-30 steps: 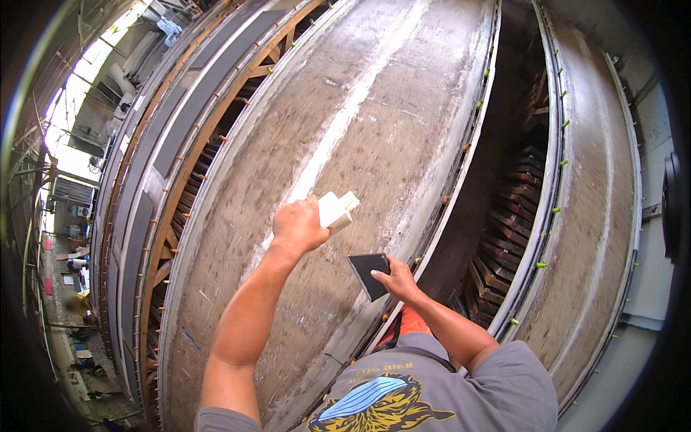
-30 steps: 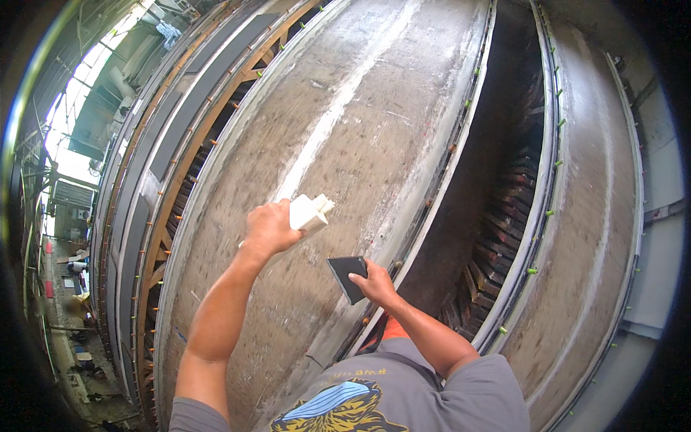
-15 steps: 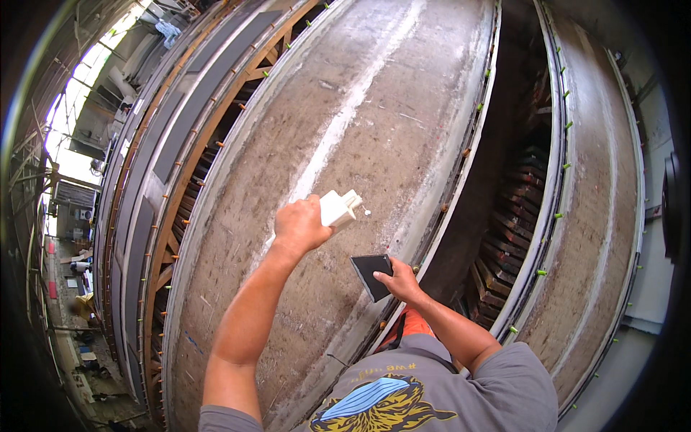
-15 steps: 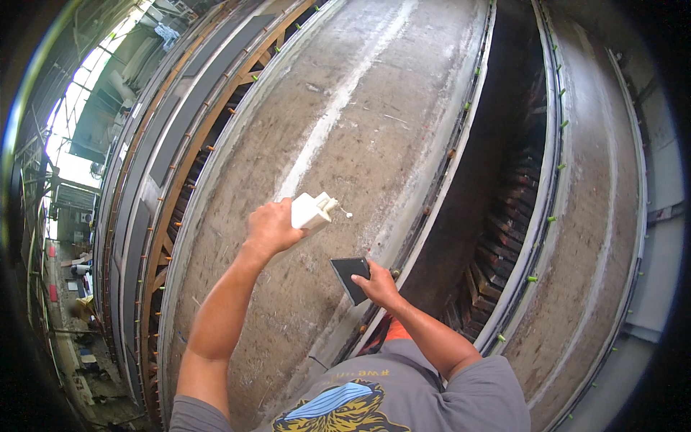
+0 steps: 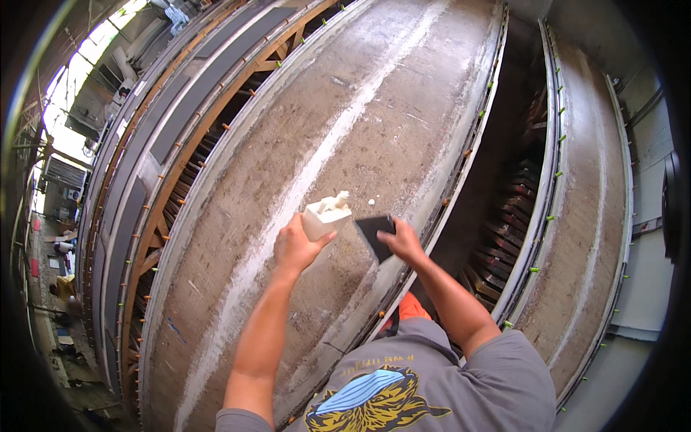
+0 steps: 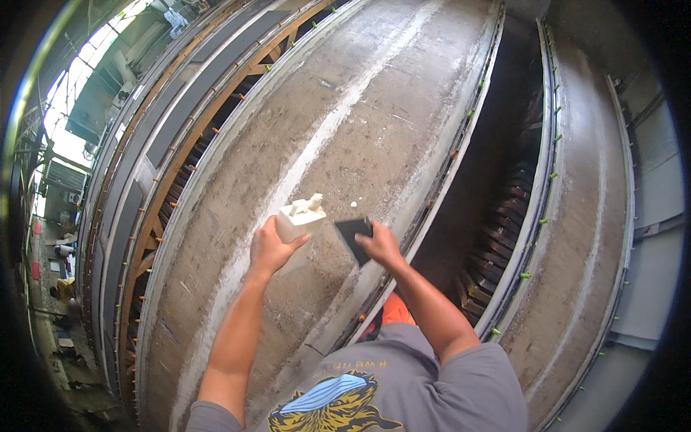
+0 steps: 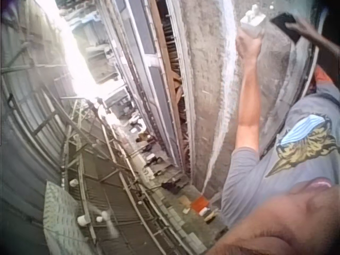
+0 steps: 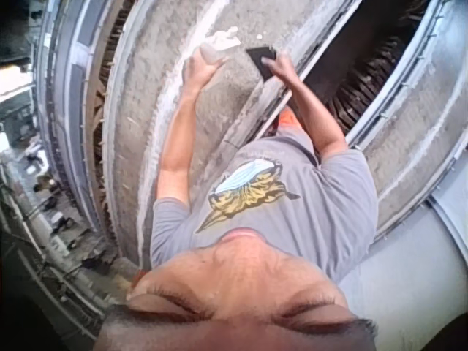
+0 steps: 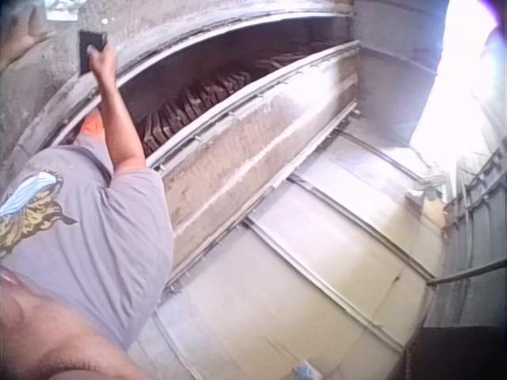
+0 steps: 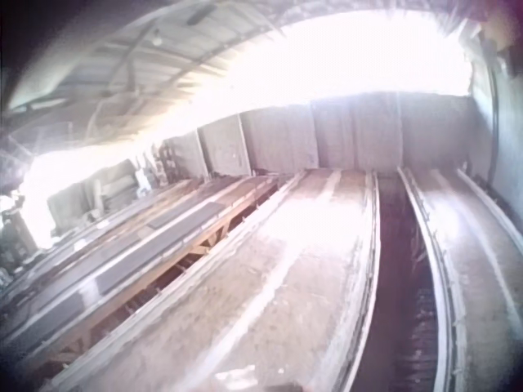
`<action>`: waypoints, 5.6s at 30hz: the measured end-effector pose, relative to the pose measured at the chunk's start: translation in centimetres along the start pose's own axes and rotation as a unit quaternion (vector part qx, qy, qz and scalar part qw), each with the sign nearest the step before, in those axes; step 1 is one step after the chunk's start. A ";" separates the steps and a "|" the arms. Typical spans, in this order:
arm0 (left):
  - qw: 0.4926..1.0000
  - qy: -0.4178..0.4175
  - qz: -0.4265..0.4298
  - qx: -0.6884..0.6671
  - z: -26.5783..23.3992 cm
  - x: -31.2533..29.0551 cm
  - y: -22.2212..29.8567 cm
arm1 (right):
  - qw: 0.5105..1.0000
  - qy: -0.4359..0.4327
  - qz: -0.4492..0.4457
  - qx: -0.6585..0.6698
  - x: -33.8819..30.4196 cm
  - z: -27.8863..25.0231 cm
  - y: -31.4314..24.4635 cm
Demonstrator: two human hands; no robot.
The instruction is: The person applies a white filler substance to the interior surface of a large boat hull using a putty knife. They repeatedly scoop the filler from a container and spread it along the seams and surface of the hull.
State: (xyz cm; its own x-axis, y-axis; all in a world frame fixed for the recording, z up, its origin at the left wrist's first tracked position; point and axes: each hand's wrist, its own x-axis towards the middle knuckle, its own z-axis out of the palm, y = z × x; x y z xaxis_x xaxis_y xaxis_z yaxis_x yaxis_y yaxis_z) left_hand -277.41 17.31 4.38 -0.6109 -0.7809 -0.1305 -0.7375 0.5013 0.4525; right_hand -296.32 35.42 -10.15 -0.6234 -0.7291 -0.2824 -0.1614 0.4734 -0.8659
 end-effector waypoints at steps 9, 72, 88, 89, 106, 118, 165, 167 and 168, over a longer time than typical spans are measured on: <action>0.992 0.046 -0.086 -0.074 0.5 -4.6 -1.0 | 0.964 -0.153 -0.081 -0.202 18.9 -1.8 -2.2; 0.886 0.253 -0.266 -0.285 5.0 -18.4 2.9 | 0.909 -0.267 -0.181 -0.264 29.1 -3.0 -6.0; 0.847 0.294 -0.256 -0.363 8.3 -17.6 6.4 | 0.935 -0.214 -0.189 -0.208 33.2 -8.3 -2.8; 0.844 0.293 -0.250 -0.373 8.1 -17.1 6.6 | 0.935 -0.210 -0.201 -0.202 32.7 -8.6 -2.9; 0.848 0.270 -0.197 -0.411 7.7 -12.4 7.6 | 0.917 0.082 -0.184 -0.344 36.3 -24.3 -0.8; 0.854 0.238 -0.197 -0.420 7.9 -8.9 8.6 | 0.768 0.036 -0.405 -0.495 15.9 -9.2 4.2; 0.847 0.238 -0.200 -0.432 6.8 -12.2 6.0 | 0.975 -0.076 0.022 -0.207 31.3 -17.8 0.9; 0.852 0.239 -0.189 -0.426 6.8 -11.6 6.1 | 0.963 -0.022 -0.006 -0.267 35.6 -22.7 2.5; 0.850 0.241 -0.194 -0.426 6.9 -11.8 6.1 | 0.939 0.008 -0.053 -0.340 34.9 -24.1 -0.6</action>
State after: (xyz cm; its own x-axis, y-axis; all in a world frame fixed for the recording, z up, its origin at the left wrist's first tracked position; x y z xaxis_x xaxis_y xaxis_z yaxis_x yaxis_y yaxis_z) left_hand -276.72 32.18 2.58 -0.0284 -0.9907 -0.1330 -0.2544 -0.1215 0.9594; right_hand -336.44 21.59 -9.52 -0.5876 -0.7844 -0.1986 -0.6700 0.6093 -0.4240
